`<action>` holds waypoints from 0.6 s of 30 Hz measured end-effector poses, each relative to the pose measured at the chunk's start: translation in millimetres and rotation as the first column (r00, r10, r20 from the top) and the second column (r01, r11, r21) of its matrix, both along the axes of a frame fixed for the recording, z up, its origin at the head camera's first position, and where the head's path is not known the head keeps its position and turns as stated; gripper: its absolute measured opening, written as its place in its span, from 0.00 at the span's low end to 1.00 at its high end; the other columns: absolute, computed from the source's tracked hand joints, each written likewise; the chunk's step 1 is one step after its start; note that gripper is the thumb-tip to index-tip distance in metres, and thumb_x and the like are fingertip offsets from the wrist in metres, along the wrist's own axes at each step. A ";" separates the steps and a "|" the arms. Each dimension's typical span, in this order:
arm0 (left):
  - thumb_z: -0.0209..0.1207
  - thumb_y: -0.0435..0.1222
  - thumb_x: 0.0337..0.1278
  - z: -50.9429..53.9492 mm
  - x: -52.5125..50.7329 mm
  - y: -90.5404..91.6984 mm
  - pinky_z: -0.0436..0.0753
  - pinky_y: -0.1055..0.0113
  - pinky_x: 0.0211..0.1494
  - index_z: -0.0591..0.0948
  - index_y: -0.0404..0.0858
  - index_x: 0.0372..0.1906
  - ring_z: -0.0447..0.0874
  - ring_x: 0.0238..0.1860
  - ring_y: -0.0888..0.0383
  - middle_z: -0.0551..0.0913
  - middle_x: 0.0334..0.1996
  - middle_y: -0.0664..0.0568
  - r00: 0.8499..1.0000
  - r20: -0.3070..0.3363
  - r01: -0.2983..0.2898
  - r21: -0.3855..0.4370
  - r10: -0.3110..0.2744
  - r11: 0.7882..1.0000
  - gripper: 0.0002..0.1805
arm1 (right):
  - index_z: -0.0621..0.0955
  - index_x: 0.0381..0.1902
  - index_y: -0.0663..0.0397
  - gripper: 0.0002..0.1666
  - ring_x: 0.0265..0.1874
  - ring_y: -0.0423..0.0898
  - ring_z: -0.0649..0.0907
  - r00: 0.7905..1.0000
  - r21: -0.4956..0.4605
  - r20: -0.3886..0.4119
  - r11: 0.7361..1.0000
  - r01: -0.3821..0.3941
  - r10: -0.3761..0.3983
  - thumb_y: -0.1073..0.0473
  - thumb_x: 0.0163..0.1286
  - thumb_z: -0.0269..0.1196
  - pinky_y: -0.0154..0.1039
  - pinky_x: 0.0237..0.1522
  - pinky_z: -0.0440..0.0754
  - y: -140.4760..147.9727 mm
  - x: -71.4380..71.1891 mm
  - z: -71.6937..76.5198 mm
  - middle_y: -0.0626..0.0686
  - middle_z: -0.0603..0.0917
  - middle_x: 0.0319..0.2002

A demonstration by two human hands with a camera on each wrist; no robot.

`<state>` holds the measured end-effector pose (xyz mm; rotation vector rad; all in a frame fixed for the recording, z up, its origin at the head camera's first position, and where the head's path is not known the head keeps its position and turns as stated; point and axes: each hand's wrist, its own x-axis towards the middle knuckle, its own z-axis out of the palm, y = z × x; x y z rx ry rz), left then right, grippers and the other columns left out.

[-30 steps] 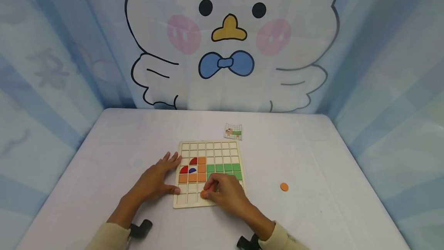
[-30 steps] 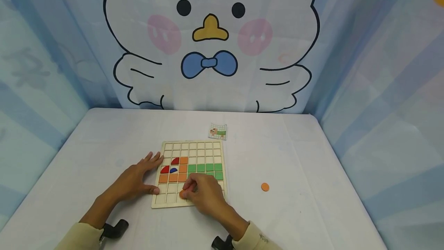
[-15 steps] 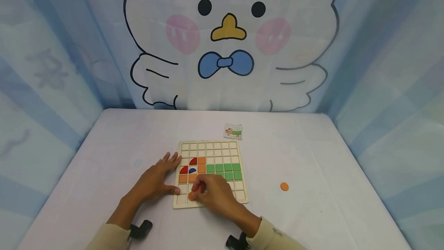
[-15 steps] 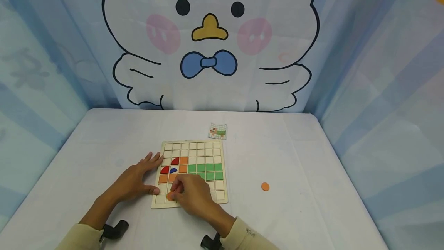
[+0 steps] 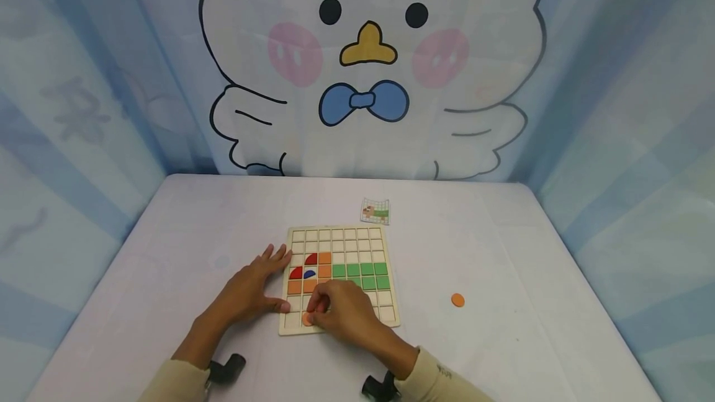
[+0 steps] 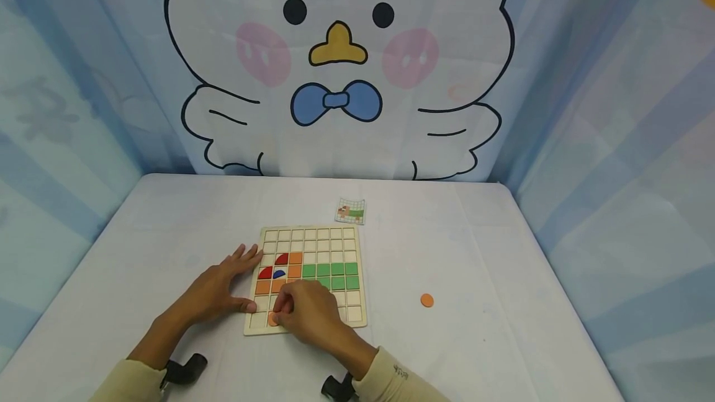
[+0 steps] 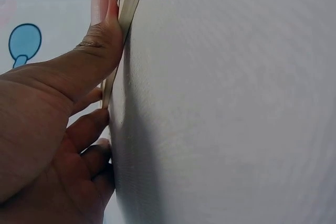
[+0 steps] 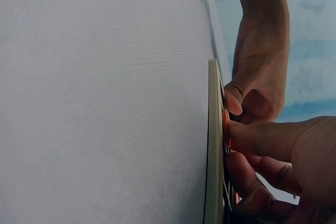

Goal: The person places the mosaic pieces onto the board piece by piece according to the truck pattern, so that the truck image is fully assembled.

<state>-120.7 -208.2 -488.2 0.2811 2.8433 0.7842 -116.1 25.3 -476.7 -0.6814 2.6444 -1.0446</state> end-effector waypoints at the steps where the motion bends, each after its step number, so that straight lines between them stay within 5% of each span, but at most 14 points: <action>1: 0.82 0.53 0.42 0.0 0.1 -0.1 0.64 0.28 0.79 0.64 0.44 0.83 0.51 0.86 0.34 0.59 0.85 0.44 1.000 0.001 0.000 -0.001 0.000 1.000 0.61 | 0.88 0.27 0.41 0.10 0.24 0.30 0.75 1.000 0.002 0.002 1.000 -0.001 0.001 0.56 0.59 0.82 0.29 0.26 0.70 0.1 0.1 0.3 0.36 0.80 0.21; 11: 0.81 0.54 0.42 -0.9 -0.2 0.0 0.64 0.27 0.78 0.65 0.45 0.83 0.51 0.86 0.35 0.59 0.85 0.45 1.000 0.001 -0.002 -0.003 0.002 1.000 0.61 | 0.88 0.33 0.41 0.09 0.24 0.31 0.76 1.000 -0.043 0.004 0.999 0.012 -0.012 0.52 0.61 0.81 0.28 0.28 0.71 9.0 0.8 -3.9 0.35 0.80 0.22; 18: 0.81 0.55 0.44 -0.1 0.2 1.7 0.63 0.27 0.79 0.64 0.45 0.83 0.50 0.86 0.35 0.59 0.85 0.45 1.000 0.013 -0.013 -0.006 0.013 1.000 0.61 | 0.88 0.38 0.42 0.07 0.26 0.32 0.78 0.997 -0.080 -0.012 0.994 0.069 -0.070 0.59 0.65 0.77 0.30 0.30 0.75 29.3 -3.2 -1.3 0.36 0.82 0.24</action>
